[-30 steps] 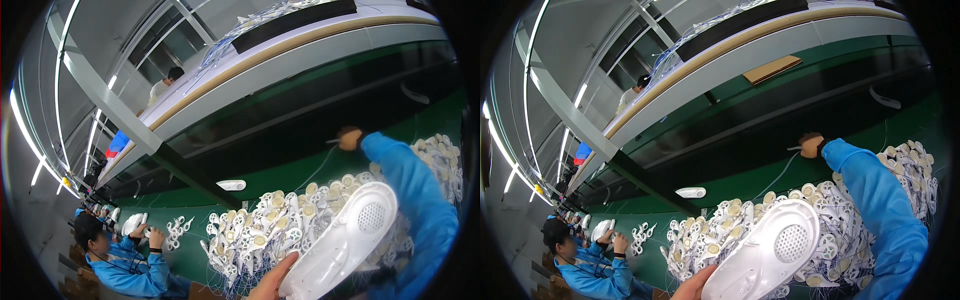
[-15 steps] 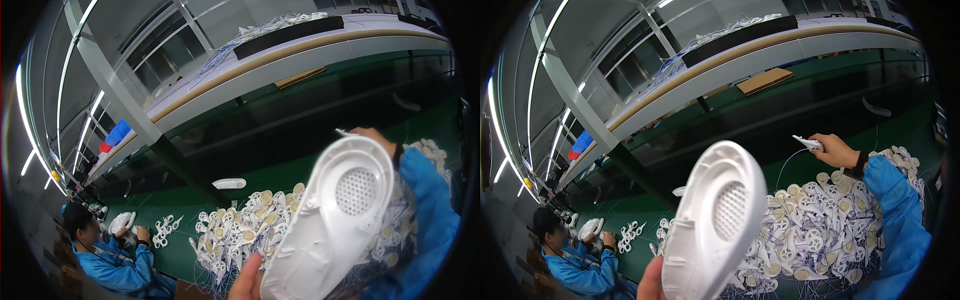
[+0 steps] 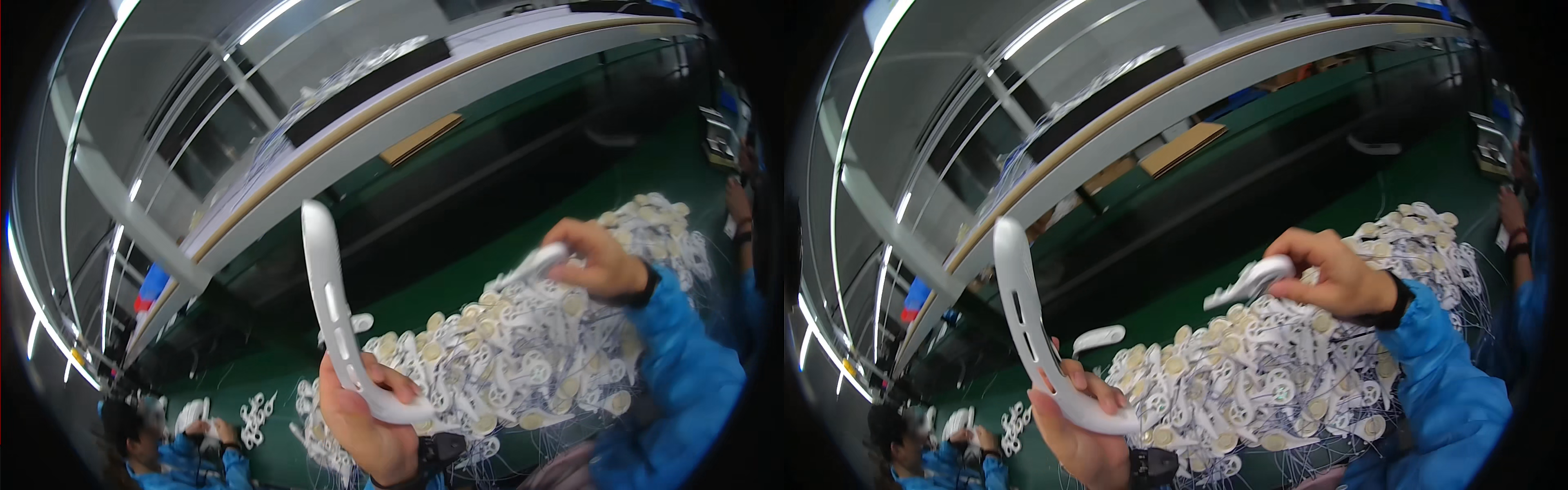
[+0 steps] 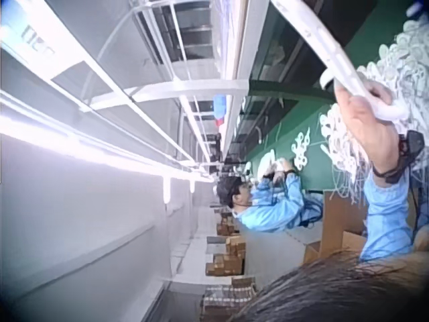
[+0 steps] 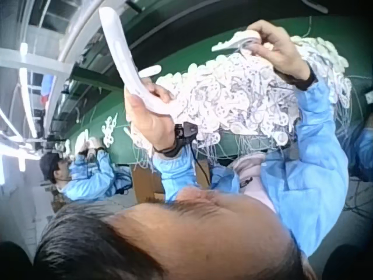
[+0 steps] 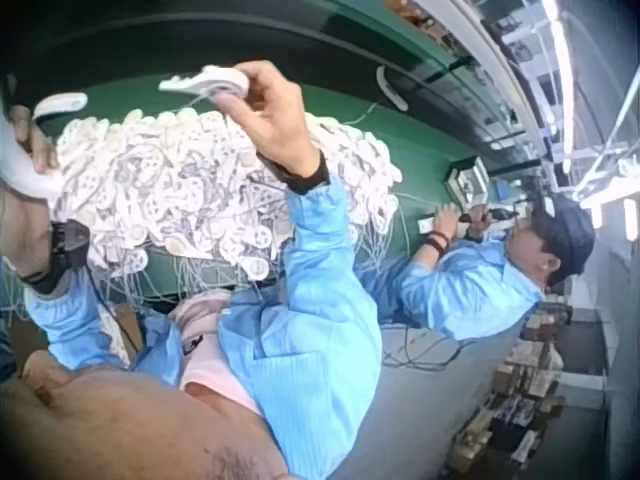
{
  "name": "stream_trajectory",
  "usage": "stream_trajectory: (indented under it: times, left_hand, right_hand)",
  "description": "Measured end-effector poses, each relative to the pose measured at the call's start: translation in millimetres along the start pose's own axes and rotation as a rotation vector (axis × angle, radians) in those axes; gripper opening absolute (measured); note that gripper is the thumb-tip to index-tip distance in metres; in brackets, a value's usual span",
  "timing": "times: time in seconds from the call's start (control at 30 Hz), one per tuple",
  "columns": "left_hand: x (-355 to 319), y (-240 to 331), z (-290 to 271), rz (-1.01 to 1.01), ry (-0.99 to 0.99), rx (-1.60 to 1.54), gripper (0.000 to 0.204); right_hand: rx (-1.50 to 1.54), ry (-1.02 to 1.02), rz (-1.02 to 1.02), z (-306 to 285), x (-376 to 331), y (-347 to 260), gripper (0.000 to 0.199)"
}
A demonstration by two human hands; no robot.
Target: Assembling white plastic housings and wiring components on a production line.
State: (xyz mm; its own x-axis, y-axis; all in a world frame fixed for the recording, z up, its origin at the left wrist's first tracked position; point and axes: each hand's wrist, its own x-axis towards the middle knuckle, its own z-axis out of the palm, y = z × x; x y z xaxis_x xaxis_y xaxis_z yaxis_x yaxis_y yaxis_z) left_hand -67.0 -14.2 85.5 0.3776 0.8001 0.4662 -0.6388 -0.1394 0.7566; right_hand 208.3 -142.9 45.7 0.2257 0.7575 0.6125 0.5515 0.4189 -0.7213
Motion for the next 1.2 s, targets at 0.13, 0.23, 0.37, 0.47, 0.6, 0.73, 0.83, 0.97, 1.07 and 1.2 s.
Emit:
stream_trajectory:
  times: [0.13, 0.23, 0.37, 0.47, 0.6, 0.73, 0.83, 0.97, 1.07, 1.2]
  left_hand:
    - [14.4, -42.3, -17.6, 0.012, 0.041, 0.277, 0.042]
    - [15.2, -65.6, -13.2, -0.06, 0.055, 0.265, 0.049]
    - [12.9, -85.8, -16.5, -0.18, -0.088, 0.363, 0.047]
    - [10.1, -91.1, -9.5, -0.284, -0.182, 0.446, 0.045]
    - [5.5, -106.2, -7.3, -0.369, -0.287, 0.491, 0.034]
    - [-2.3, -111.3, -1.3, -0.389, -0.316, 0.532, 0.029]
    - [-1.9, -114.0, 8.0, -0.368, -0.345, 0.651, 0.025]
    - [-4.4, -107.4, 4.7, -0.202, -0.396, 0.847, 0.025]
    - [-4.8, -106.3, 4.3, -0.16, -0.402, 0.913, 0.025]
    - [-10.2, -108.3, 0.7, -0.268, -0.396, 0.936, 0.052]
  right_hand:
    - [0.274, -0.13, -0.139, -1.6, -1.3, -20.3, 0.022]
    - [0.508, -0.067, -0.127, -4.9, -11.2, -21.2, 0.023]
    - [0.284, -0.147, -0.184, -8.2, -2.3, -21.4, 0.02]
    - [0.184, -0.177, -0.081, -5.7, -0.6, -18.1, 0.022]
    - [0.171, -0.092, 0.007, 1.1, 1.7, -11.4, 0.026]
    - [0.182, 0.052, 0.023, 15.0, 5.6, -2.9, 0.028]
    - [0.115, 0.111, 0.033, 18.4, 6.3, 13.4, 0.029]
    - [0.07, 0.088, 0.028, 26.1, 8.6, 18.6, 0.031]
    - [0.037, 0.085, 0.034, 28.6, 8.6, 20.6, 0.032]
    - [0.023, 0.066, 0.043, 29.7, 9.3, 22.7, 0.033]
